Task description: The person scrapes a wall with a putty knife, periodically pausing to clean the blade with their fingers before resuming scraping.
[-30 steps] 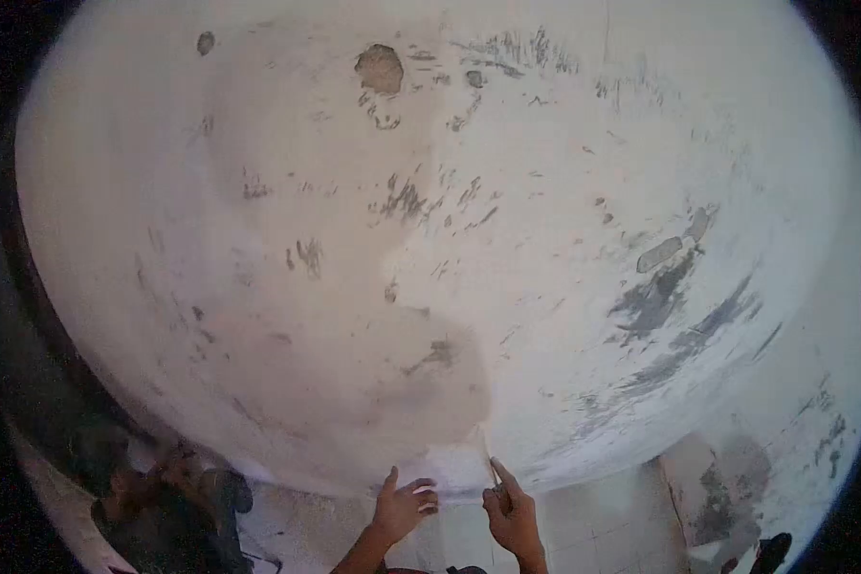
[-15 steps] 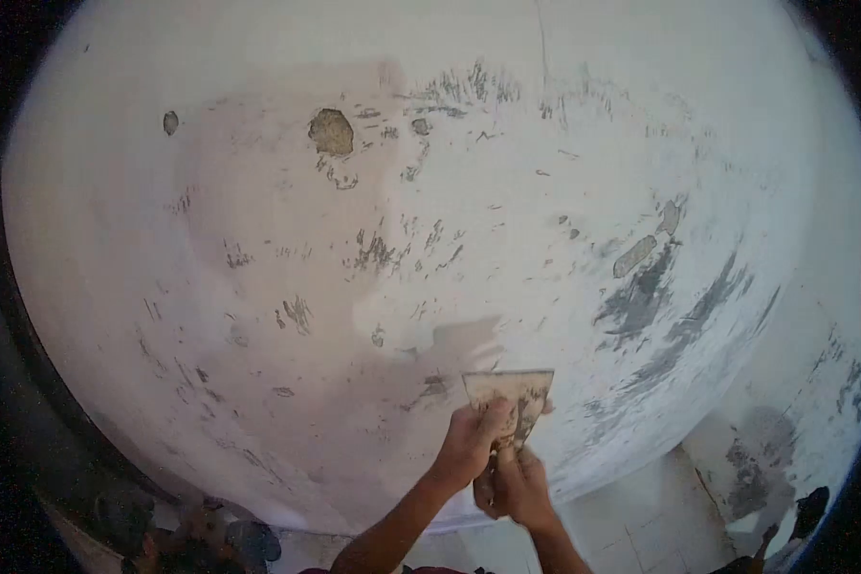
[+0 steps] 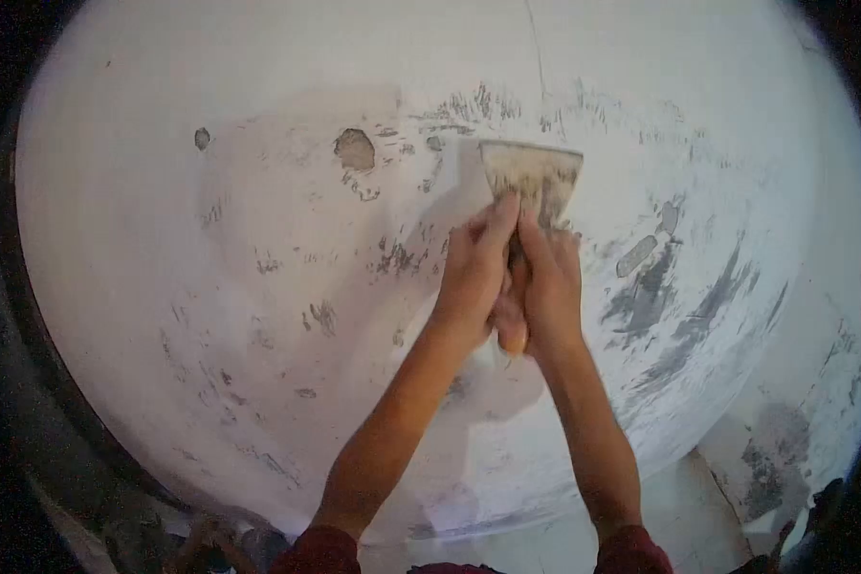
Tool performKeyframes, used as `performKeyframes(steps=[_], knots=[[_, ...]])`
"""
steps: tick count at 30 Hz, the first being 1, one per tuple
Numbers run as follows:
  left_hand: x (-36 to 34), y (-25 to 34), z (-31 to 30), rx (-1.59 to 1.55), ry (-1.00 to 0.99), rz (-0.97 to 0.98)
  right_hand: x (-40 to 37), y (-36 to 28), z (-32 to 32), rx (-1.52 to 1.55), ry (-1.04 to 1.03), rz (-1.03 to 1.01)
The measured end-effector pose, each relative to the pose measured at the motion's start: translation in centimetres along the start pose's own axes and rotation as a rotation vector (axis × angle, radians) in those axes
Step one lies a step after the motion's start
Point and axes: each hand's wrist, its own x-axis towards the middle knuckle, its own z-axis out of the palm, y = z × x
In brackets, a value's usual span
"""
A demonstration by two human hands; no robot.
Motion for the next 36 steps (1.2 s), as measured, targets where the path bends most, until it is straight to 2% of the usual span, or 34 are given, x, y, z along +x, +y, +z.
performKeyframes(steps=[1, 3, 5, 7, 9, 10, 11, 12, 13, 14, 17, 18, 19, 21, 22, 23, 25, 26, 30, 33, 34, 36], knots=[[0.8, 0.7, 0.1, 0.026, 0.067, -0.063, 0.6, 0.1, -0.1, 0.017, -0.059, 0.072], [1.0, 1.2, 0.3, 0.054, 0.132, -0.115, 0.1, -0.6, 0.7, -0.002, -0.013, 0.075], [0.7, 1.3, 0.9, 0.074, 0.136, 0.007, -0.1, -1.4, 1.5, -0.019, 0.019, 0.055], [0.2, 2.7, 1.9, 0.122, 0.143, 0.026, -1.1, -1.9, 2.1, -0.196, 0.085, -0.096], [0.6, 3.6, 2.5, 0.102, 0.162, 0.097, 0.1, -2.0, 2.8, -0.200, 0.150, -0.117], [2.3, 4.4, 1.4, 0.144, 0.173, -0.057, 2.6, -1.5, 3.0, -0.221, 0.133, -0.115], [3.3, 5.2, 1.1, 0.146, 0.180, -0.063, 4.3, -1.2, 3.3, -0.240, 0.123, -0.103], [4.1, 5.7, 0.8, 0.148, 0.195, -0.118, 4.8, -2.0, 4.2, -0.206, 0.185, 0.047], [4.5, 5.9, 0.6, 0.148, 0.208, -0.164, 3.8, -2.7, 4.4, -0.206, 0.188, 0.055], [4.1, 5.5, 1.2, 0.067, 0.217, -0.056, 2.8, -3.7, 4.6, -0.174, 0.127, 0.013], [4.3, 6.2, 1.3, 0.148, 0.295, -0.039, 3.0, -3.3, 4.9, -0.079, 0.051, -0.024], [5.0, 6.4, 0.0, 0.196, 0.204, -0.161, 3.6, -2.9, 5.0, -0.042, 0.071, 0.027], [4.6, 5.3, -0.3, 0.198, 0.209, -0.174, 4.0, -2.5, 4.9, -0.005, 0.092, 0.077], [4.9, 5.0, 0.3, 0.214, 0.244, 0.106, 5.1, -2.3, 5.3, -0.102, 0.098, -0.003], [6.1, 5.7, 0.0, 0.367, 0.316, 0.159, 5.1, -2.1, 5.2, -0.211, 0.138, -0.034], [5.8, 5.0, -0.2, 0.360, 0.330, 0.117, 4.5, -1.6, 4.5, -0.224, 0.155, 0.004], [4.6, 6.3, 0.2, 0.227, 0.222, 0.015, 3.8, -2.4, 5.4, -0.021, 0.101, 0.045], [5.7, 5.5, 0.0, 0.153, 0.226, 0.093, 4.0, -2.4, 5.9, 0.040, 0.150, 0.018], [5.1, 6.0, 0.4, 0.189, 0.240, 0.003, 4.3, -2.0, 5.3, -0.026, 0.111, 0.055], [6.2, 5.6, -0.3, 0.255, 0.240, 0.079, 5.3, -1.2, 5.2, 0.113, 0.034, 0.119], [5.5, 5.6, 0.0, 0.149, 0.271, 0.029, 4.9, -2.0, 5.5, 0.081, 0.097, 0.140], [7.1, 6.3, -0.5, 0.238, 0.255, 0.098, 6.6, -1.4, 6.0, 0.063, 0.066, 0.088]])
